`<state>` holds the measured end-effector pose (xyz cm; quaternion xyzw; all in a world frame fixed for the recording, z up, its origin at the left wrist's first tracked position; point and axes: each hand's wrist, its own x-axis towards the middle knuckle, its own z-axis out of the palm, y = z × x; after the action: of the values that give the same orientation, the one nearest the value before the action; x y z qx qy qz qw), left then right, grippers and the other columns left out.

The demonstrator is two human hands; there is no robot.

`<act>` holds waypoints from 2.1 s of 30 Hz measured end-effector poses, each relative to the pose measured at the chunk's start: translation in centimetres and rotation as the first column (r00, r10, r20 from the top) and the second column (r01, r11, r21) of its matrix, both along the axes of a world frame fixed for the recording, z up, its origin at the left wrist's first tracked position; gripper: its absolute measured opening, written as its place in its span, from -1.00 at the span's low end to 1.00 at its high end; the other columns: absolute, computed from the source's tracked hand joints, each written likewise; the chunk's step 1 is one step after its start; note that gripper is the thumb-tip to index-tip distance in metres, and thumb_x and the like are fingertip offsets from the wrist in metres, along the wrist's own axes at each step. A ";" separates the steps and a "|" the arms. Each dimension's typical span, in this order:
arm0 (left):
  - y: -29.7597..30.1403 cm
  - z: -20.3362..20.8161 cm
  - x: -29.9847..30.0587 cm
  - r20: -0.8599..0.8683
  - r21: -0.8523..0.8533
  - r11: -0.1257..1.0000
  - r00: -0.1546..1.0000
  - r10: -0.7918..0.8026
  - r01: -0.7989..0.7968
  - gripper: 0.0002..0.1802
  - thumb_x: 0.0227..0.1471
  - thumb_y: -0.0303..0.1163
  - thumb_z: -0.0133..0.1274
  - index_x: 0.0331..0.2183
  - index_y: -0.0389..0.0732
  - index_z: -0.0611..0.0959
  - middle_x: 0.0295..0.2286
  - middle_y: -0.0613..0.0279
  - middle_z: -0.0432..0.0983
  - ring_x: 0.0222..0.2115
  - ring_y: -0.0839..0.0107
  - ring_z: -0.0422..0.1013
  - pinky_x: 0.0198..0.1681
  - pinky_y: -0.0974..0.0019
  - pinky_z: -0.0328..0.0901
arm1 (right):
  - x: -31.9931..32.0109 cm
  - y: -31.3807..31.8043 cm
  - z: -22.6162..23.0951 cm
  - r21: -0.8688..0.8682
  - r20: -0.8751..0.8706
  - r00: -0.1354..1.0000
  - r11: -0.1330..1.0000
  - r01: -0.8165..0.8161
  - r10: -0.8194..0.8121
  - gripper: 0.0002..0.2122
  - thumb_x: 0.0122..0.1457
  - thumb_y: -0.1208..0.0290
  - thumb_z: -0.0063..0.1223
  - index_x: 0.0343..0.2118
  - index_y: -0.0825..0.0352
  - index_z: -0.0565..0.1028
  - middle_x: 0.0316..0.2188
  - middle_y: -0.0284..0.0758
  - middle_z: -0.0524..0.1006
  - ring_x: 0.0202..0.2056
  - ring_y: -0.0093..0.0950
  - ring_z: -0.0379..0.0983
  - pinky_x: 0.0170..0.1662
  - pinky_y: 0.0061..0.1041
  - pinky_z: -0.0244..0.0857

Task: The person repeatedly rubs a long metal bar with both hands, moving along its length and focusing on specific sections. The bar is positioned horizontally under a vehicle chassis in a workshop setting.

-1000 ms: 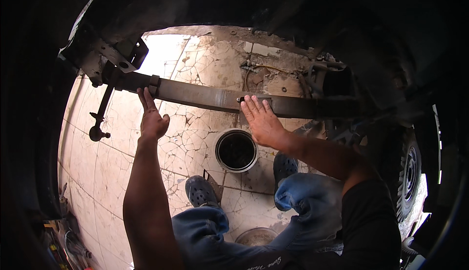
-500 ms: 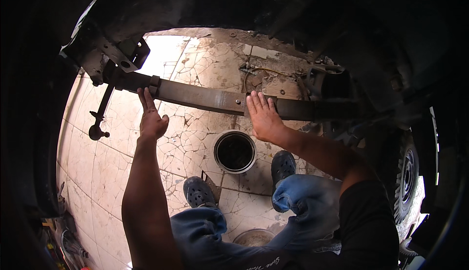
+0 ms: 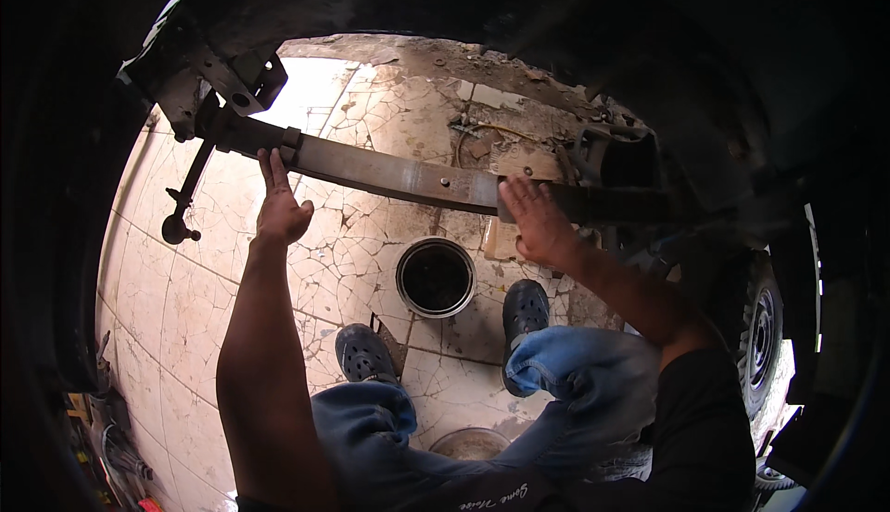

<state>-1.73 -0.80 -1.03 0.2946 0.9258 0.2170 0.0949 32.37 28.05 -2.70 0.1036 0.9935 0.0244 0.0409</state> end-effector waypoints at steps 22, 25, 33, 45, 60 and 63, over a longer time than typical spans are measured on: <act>-0.9 9.1 3.0 0.127 -0.345 0.917 0.978 -0.164 0.199 0.17 0.08 -0.05 0.13 0.33 -0.16 -0.35 0.15 -0.31 0.27 0.16 -0.08 0.28 0.21 0.12 0.19 | 0.0 0.0 1.5 0.123 0.191 0.967 0.981 0.149 -0.170 -0.23 0.13 0.41 -0.02 0.37 0.43 -0.12 0.40 0.00 -0.15 0.40 -0.08 -0.18 0.37 -0.06 -0.20; -0.2 9.1 6.4 0.258 -0.399 0.877 0.951 -0.171 0.266 0.10 0.09 -0.07 0.11 0.33 -0.27 -0.23 0.20 -0.30 0.18 0.23 -0.02 0.18 0.29 0.15 0.09 | -0.5 -1.2 1.0 0.067 0.167 0.982 0.994 0.083 -0.094 -0.24 0.15 0.42 -0.03 0.37 0.43 -0.12 0.40 -0.03 -0.14 0.41 -0.11 -0.20 0.38 -0.06 -0.19; 0.9 5.2 7.5 0.311 -0.374 0.904 0.946 -0.086 0.206 0.10 0.04 -0.16 0.17 0.33 -0.29 -0.17 0.33 -0.14 -0.18 0.33 0.07 -0.04 0.34 0.19 0.01 | -1.8 -1.7 1.0 0.078 0.147 0.975 0.984 0.159 -0.169 -0.24 0.18 0.32 -0.01 0.37 0.39 -0.11 0.40 -0.04 -0.12 0.40 -0.09 -0.19 0.39 -0.09 -0.24; 3.7 0.1 6.7 0.234 -0.126 0.988 0.971 -0.059 0.090 0.17 -0.07 -0.21 0.20 0.29 -0.49 -0.19 0.30 -0.38 -0.54 0.35 -0.11 -0.24 0.33 0.20 0.00 | -1.6 -1.7 0.9 0.021 0.128 0.992 1.000 -0.017 0.014 -0.29 0.22 0.32 -0.09 0.38 0.34 -0.11 0.40 -0.03 -0.12 0.40 -0.06 -0.19 0.39 -0.02 -0.27; 7.2 1.0 7.8 0.282 -0.328 0.938 0.959 -0.018 0.114 0.26 -0.06 -0.10 0.22 0.25 -0.56 -0.26 0.28 -0.46 -0.60 0.34 -0.25 -0.39 0.37 0.09 -0.13 | -2.3 -0.4 -2.0 0.054 -0.005 0.994 0.993 0.107 -0.107 -0.17 0.09 0.39 0.09 0.37 0.43 -0.12 0.39 -0.01 -0.12 0.40 -0.07 -0.18 0.38 -0.05 -0.22; 6.7 -0.1 7.5 0.264 -0.235 0.969 0.964 -0.013 0.077 0.22 -0.05 -0.13 0.20 0.26 -0.55 -0.24 0.28 -0.46 -0.57 0.34 -0.24 -0.36 0.37 0.07 -0.12 | -2.1 -2.3 -0.6 0.015 0.028 1.000 1.000 -0.010 0.009 -0.17 0.08 0.39 0.12 0.36 0.43 -0.10 0.39 -0.02 -0.09 0.39 -0.08 -0.17 0.38 -0.06 -0.22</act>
<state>5.82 5.89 -1.12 0.2707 0.9178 0.1368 0.2561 30.30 25.70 -3.35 0.0989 0.9931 0.0336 0.0538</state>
